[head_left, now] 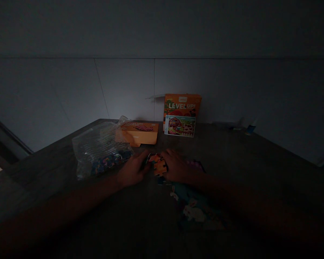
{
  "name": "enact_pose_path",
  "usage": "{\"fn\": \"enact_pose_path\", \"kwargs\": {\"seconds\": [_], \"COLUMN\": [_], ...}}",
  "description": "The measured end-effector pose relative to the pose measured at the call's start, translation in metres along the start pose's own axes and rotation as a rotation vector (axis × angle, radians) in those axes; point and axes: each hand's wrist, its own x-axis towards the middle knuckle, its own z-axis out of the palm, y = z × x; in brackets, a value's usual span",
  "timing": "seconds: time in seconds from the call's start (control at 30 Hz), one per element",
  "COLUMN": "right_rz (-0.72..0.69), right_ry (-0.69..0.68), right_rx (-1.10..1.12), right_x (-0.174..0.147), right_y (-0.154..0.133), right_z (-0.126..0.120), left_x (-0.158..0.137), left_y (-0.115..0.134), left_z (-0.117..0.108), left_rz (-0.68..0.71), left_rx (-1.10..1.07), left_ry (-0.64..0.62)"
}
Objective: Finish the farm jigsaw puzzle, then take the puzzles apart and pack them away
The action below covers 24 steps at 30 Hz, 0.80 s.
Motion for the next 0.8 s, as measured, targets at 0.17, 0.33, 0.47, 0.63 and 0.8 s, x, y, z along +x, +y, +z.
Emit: {"fn": "enact_pose_path", "kwargs": {"seconds": [0.17, 0.33, 0.47, 0.63, 0.8], "right_rz": [0.015, 0.022, 0.045, -0.033, -0.17], "right_ry": [-0.01, 0.054, 0.176, 0.411, 0.377], "right_rx": [0.046, 0.148, 0.273, 0.423, 0.496], "right_x": [-0.003, -0.002, 0.002, 0.002, -0.001], "right_y": [-0.004, -0.004, 0.0, 0.0, -0.006], "right_z": [-0.004, 0.0, 0.004, -0.001, -0.007], "left_x": [-0.006, -0.004, 0.003, 0.004, -0.002], "left_y": [0.009, 0.013, 0.003, -0.001, 0.008], "left_z": [0.002, 0.008, 0.009, 0.004, 0.004], "left_rz": [0.271, 0.184, -0.119, -0.177, 0.115], "left_rx": [0.054, 0.035, -0.073, -0.171, -0.181], "left_ry": [-0.105, -0.041, 0.153, 0.206, -0.083]}}
